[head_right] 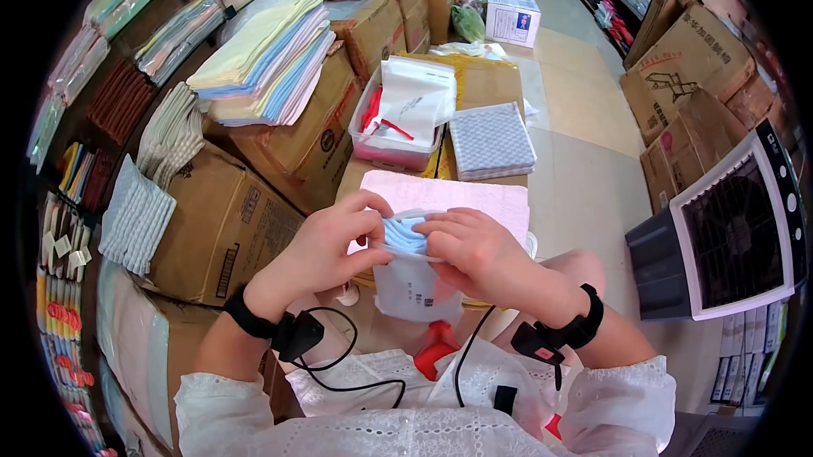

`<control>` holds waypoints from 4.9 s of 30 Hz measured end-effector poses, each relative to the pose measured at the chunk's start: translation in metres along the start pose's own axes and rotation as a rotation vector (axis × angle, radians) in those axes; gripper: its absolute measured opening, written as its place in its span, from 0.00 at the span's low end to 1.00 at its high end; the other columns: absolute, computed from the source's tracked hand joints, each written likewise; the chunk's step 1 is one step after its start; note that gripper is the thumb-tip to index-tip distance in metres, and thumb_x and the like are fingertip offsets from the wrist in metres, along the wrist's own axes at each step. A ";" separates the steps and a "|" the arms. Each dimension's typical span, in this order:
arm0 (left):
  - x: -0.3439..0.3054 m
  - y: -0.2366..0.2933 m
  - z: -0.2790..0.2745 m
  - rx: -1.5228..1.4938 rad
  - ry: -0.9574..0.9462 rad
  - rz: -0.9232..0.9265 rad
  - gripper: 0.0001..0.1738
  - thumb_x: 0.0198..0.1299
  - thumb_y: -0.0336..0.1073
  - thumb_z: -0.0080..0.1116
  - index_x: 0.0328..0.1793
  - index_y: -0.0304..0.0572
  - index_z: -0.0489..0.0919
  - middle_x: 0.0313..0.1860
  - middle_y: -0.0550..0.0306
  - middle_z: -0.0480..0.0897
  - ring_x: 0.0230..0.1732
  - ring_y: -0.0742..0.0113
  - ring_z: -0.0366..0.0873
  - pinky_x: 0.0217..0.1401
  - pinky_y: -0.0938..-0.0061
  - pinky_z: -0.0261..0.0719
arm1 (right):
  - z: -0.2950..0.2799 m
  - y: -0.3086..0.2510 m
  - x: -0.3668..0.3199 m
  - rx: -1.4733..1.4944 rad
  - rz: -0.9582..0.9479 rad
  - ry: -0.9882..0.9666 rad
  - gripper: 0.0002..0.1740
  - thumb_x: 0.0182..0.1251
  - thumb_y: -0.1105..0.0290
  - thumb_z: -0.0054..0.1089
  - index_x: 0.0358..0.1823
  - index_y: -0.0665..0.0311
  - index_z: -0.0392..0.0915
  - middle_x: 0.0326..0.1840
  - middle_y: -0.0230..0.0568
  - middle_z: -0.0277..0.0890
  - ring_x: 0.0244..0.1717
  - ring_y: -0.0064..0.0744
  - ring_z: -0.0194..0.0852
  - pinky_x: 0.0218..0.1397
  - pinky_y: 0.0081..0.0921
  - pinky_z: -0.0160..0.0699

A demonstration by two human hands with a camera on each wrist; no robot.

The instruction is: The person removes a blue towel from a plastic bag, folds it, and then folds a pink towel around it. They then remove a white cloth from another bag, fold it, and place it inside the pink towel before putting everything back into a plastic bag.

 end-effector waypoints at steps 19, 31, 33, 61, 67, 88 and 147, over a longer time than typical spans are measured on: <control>0.024 0.042 -0.046 0.414 0.304 0.363 0.09 0.48 0.34 0.63 0.28 0.44 0.73 0.38 0.61 0.78 0.42 0.62 0.73 0.65 0.56 0.57 | -0.057 0.009 0.015 -0.283 0.032 0.305 0.11 0.41 0.77 0.62 0.28 0.61 0.71 0.32 0.37 0.70 0.36 0.38 0.69 0.39 0.29 0.67; -0.038 -0.091 0.069 0.233 0.184 -0.119 0.08 0.45 0.34 0.61 0.31 0.44 0.76 0.37 0.56 0.79 0.41 0.57 0.76 0.52 0.60 0.69 | 0.091 0.071 -0.082 -0.361 0.337 -0.303 0.05 0.52 0.68 0.55 0.31 0.57 0.73 0.30 0.37 0.69 0.36 0.35 0.71 0.41 0.32 0.67; -0.035 -0.109 0.067 0.123 0.162 -0.243 0.09 0.45 0.35 0.62 0.32 0.44 0.76 0.35 0.55 0.79 0.37 0.57 0.76 0.47 0.61 0.70 | 0.089 0.074 -0.088 -0.222 0.447 -0.256 0.07 0.56 0.66 0.57 0.34 0.59 0.75 0.29 0.39 0.74 0.31 0.35 0.75 0.34 0.32 0.70; -0.020 -0.053 0.090 0.551 0.125 -0.010 0.14 0.39 0.34 0.63 0.33 0.43 0.71 0.29 0.56 0.71 0.34 0.58 0.73 0.35 0.64 0.65 | 0.147 0.092 -0.143 1.011 1.389 0.055 0.13 0.61 0.61 0.59 0.27 0.63 0.71 0.17 0.32 0.71 0.15 0.20 0.67 0.16 0.17 0.64; -0.011 -0.052 0.115 0.636 0.113 0.078 0.12 0.41 0.30 0.58 0.33 0.45 0.69 0.29 0.57 0.70 0.33 0.59 0.72 0.34 0.67 0.65 | 0.042 0.070 -0.096 -0.359 0.766 0.307 0.14 0.46 0.67 0.65 0.29 0.61 0.69 0.21 0.38 0.67 0.28 0.42 0.74 0.32 0.32 0.74; -0.062 -0.142 0.106 0.141 -0.220 -0.430 0.14 0.54 0.43 0.58 0.34 0.39 0.74 0.20 0.55 0.76 0.24 0.59 0.76 0.27 0.68 0.72 | 0.100 0.097 -0.110 -0.155 0.776 -0.313 0.11 0.52 0.65 0.55 0.33 0.64 0.70 0.21 0.48 0.75 0.23 0.48 0.76 0.28 0.40 0.75; -0.098 -0.178 0.087 -0.994 0.083 -0.952 0.10 0.62 0.40 0.56 0.39 0.41 0.76 0.30 0.64 0.79 0.30 0.79 0.74 0.35 0.81 0.72 | 0.096 0.173 -0.108 0.417 1.154 -0.291 0.18 0.58 0.57 0.53 0.32 0.67 0.79 0.24 0.41 0.79 0.24 0.29 0.78 0.30 0.24 0.76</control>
Point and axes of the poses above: each hand's wrist, its own x-axis towards the middle knuckle, its own z-axis out of the palm, y = z × x, the point moved 9 cm from there along x, towards the middle knuckle
